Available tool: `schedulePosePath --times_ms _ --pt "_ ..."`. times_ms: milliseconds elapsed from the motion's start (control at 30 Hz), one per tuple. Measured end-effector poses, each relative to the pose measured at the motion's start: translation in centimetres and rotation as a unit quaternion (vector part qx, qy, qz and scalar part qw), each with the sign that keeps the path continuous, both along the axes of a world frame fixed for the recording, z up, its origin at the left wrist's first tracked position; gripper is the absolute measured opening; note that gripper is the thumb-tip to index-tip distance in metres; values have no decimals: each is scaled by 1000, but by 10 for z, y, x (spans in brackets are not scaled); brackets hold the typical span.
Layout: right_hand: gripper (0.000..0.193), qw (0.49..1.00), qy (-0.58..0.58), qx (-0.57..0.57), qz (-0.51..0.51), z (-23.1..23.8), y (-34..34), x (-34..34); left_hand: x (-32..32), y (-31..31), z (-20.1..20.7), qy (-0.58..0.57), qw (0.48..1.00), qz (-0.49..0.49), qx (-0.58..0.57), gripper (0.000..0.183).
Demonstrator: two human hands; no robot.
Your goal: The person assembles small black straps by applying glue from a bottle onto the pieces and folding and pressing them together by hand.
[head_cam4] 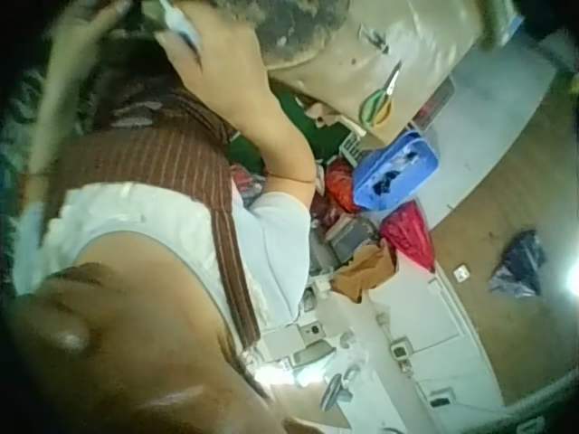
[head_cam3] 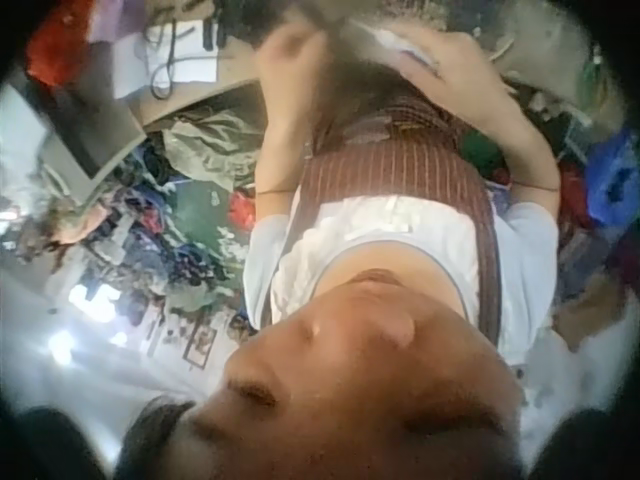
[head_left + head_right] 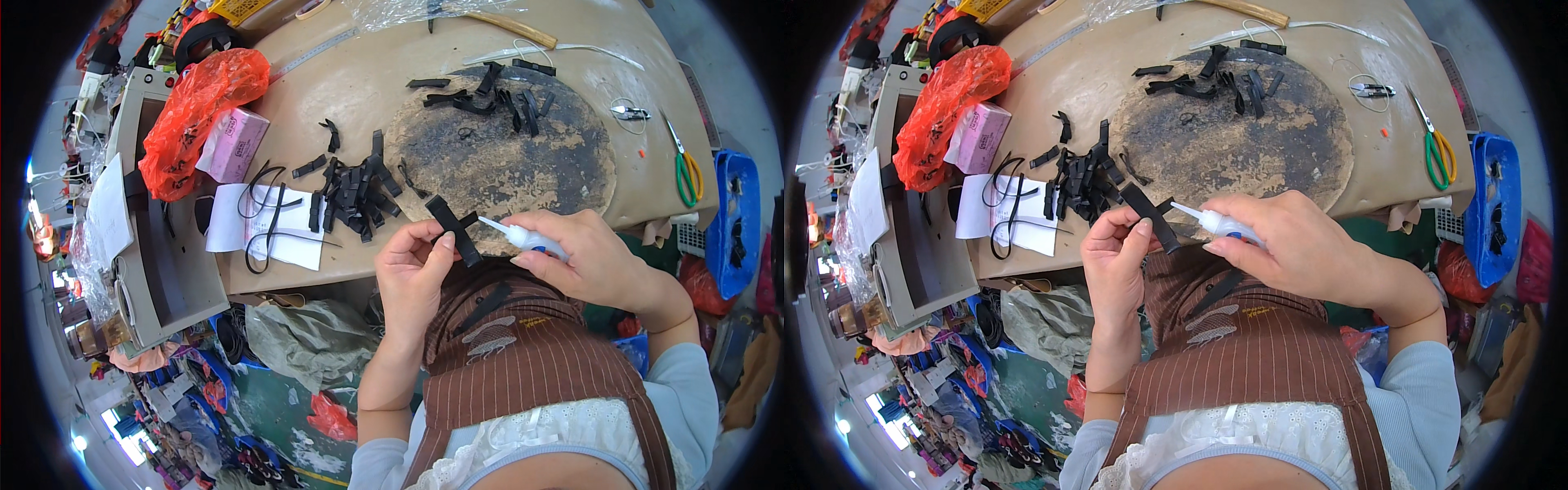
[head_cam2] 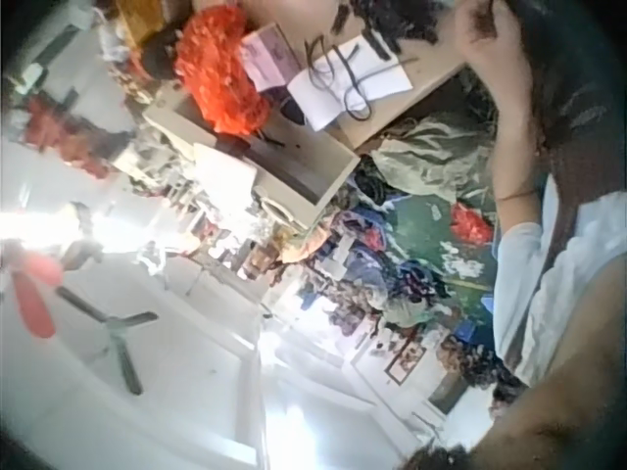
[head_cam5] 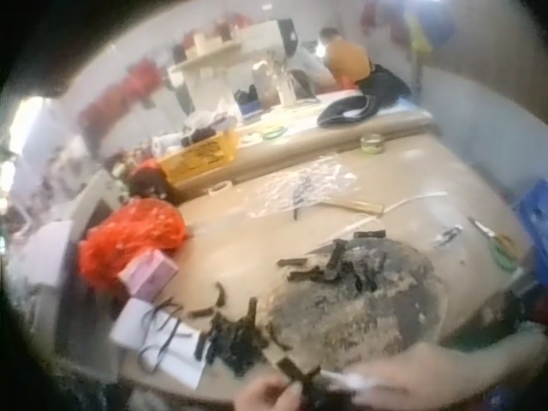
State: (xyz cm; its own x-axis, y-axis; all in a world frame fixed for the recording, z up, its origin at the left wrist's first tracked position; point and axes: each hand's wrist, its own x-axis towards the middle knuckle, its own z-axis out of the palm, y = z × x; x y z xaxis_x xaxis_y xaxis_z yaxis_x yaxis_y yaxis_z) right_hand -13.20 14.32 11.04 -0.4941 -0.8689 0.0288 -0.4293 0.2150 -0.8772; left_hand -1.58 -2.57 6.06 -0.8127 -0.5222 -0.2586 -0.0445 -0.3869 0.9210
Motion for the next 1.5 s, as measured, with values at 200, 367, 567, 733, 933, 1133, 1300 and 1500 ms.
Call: schedulePosePath --times_ms 200,367,567,733,933,1133,1300,1500 --pt "24 999 9 52 3 8 -5 4 0 2 4 -5 1000 -2 -23 12" --pt "21 997 19 77 11 11 -8 4 1 3 4 2 1000 -4 -24 12" --pt "21 996 2 91 12 16 -5 2 0 3 5 6 1000 -6 -18 12" --pt "20 998 11 57 -2 14 -3 1 -1 4 9 13 1000 -8 -13 12" --pt "14 961 -260 -5 -89 2 1 -16 4 -5 5 40 988 -49 142 10" --pt "16 796 -595 -100 46 -44 -16 -18 1 1 15 35 950 -138 277 9" --pt "18 792 -602 -81 61 -42 -20 -18 1 4 23 59 978 -167 111 13" --pt "14 881 -470 37 35 -10 -19 -24 6 7 40 0 986 -161 -53 17"
